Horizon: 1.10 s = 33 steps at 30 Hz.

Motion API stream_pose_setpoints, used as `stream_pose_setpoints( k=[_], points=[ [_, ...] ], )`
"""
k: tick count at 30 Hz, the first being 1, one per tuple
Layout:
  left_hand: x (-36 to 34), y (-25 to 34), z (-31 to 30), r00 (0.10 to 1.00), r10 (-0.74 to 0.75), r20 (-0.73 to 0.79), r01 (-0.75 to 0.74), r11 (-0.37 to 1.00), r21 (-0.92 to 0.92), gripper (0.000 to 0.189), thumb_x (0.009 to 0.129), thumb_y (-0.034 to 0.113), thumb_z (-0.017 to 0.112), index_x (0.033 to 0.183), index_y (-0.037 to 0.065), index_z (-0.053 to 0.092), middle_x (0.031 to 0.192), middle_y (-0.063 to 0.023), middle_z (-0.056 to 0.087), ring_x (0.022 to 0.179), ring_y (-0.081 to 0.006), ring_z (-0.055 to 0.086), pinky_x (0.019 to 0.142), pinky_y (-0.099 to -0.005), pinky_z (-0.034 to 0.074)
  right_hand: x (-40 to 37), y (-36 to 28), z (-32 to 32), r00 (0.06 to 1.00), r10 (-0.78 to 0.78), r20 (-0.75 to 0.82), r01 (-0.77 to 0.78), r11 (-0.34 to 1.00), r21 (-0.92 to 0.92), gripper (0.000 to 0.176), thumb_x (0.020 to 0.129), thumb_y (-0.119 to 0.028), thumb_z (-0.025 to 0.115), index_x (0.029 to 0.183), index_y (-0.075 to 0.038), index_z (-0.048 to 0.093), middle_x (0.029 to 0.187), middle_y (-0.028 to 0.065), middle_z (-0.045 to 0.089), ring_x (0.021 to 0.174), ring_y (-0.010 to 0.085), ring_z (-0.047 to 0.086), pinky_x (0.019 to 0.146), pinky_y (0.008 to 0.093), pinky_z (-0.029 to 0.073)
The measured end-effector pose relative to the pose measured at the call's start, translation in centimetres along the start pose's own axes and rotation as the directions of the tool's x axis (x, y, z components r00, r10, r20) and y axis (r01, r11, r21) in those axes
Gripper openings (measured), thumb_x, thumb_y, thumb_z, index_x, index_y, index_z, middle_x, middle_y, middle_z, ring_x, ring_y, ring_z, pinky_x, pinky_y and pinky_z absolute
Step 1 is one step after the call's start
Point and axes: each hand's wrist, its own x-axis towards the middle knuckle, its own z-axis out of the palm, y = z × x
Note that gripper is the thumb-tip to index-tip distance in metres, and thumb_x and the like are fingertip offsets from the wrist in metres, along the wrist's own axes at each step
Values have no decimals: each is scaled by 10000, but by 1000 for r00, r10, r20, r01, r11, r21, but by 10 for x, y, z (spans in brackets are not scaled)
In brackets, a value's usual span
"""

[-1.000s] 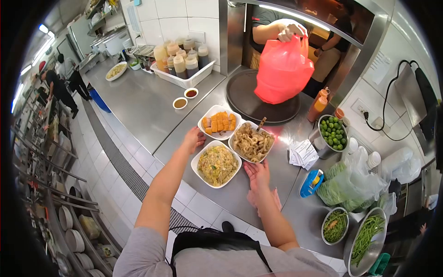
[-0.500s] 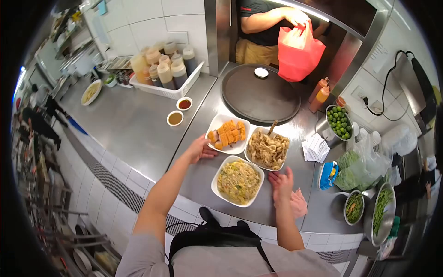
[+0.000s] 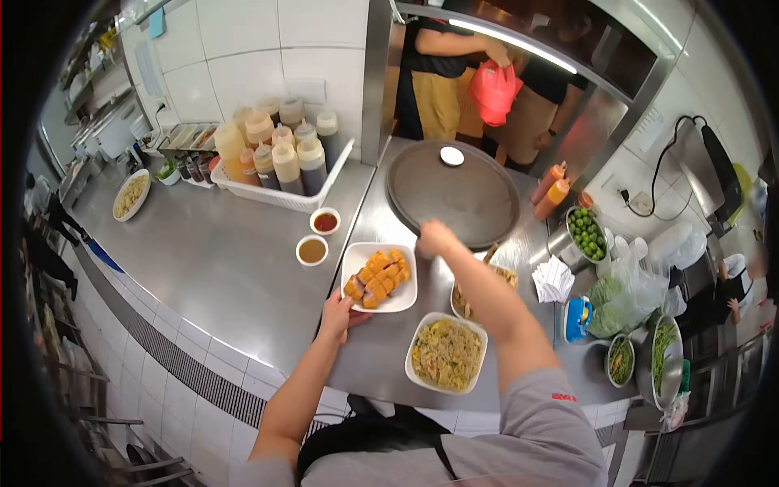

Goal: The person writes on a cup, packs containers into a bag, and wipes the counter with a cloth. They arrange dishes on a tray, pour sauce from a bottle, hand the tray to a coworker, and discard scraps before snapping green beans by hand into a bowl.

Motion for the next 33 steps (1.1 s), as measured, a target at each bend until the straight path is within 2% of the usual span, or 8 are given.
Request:
stream_pose_setpoints(
  k=[5, 16, 20, 22, 26, 27, 31, 33],
  points=[
    [2, 33, -4, 996, 79, -47, -80, 997, -15, 303, 863, 111, 413, 1158, 44, 432, 963, -110, 593, 758, -187, 626, 624, -292, 546, -6, -1, 6, 987, -34, -155, 33, 999, -9, 207, 784, -46, 442, 949, 1, 559, 1005, 201, 560, 915, 335, 577, 777, 397, 483],
    [154, 52, 102, 989, 143, 43, -134, 976, -175, 355, 840, 76, 342, 1194, 51, 359, 1051, -142, 531, 828, -241, 607, 671, -340, 550, -54, -5, 3, 984, -180, -18, 180, 984, 6, 183, 796, -81, 432, 877, -3, 576, 898, 197, 580, 836, 339, 597, 732, 412, 491],
    [194, 39, 123, 990, 117, -79, -126, 983, -130, 335, 853, 86, 345, 1187, 79, 367, 1038, -143, 534, 792, -246, 610, 612, -333, 554, -140, 1, -82, 930, -227, -289, 263, 961, 91, 129, 758, -52, 479, 813, 5, 581, 860, 192, 587, 802, 318, 602, 683, 390, 489],
    [215, 35, 120, 993, 101, -67, -109, 987, -120, 327, 856, 80, 341, 1182, 87, 368, 1049, -143, 530, 804, -245, 609, 611, -340, 555, -186, 32, -100, 877, -28, -480, 221, 910, 352, 116, 762, -54, 520, 832, 13, 583, 808, 185, 593, 740, 299, 606, 642, 350, 485],
    [247, 29, 107, 994, 107, 18, -103, 986, -134, 331, 860, 71, 337, 1190, 90, 353, 1046, -148, 532, 831, -262, 605, 627, -331, 555, -260, 115, -40, 696, 623, -356, -137, 603, 786, 186, 852, -99, 515, 983, 21, 569, 833, 120, 620, 656, 183, 609, 557, 258, 474],
    [247, 27, 105, 990, 129, 59, -120, 983, -137, 336, 870, 91, 349, 1206, 89, 327, 1042, -161, 531, 827, -273, 604, 641, -321, 554, -269, 118, -14, 689, 634, -350, -149, 597, 788, 186, 852, -99, 515, 983, 21, 569, 833, 120, 620, 656, 183, 609, 557, 258, 474],
    [185, 54, 121, 991, -127, -47, 123, 989, -79, 644, 854, 201, 526, 1334, 57, 120, 1064, -224, 526, 881, -306, 588, 735, -343, 530, -283, 90, 33, 727, 600, 333, -168, -315, 934, 308, 888, -116, 442, 1168, 12, 425, 925, 143, 606, 726, 205, 623, 612, 278, 516],
    [154, 45, 105, 999, -22, 42, 21, 1000, 12, 622, 862, 219, 513, 1337, 56, 146, 1041, -202, 540, 859, -274, 590, 728, -331, 517, -272, 76, 38, 777, 529, 341, -78, -457, 886, 305, 893, -128, 419, 1166, 7, 424, 930, 140, 606, 754, 210, 624, 643, 288, 519]
  ],
)
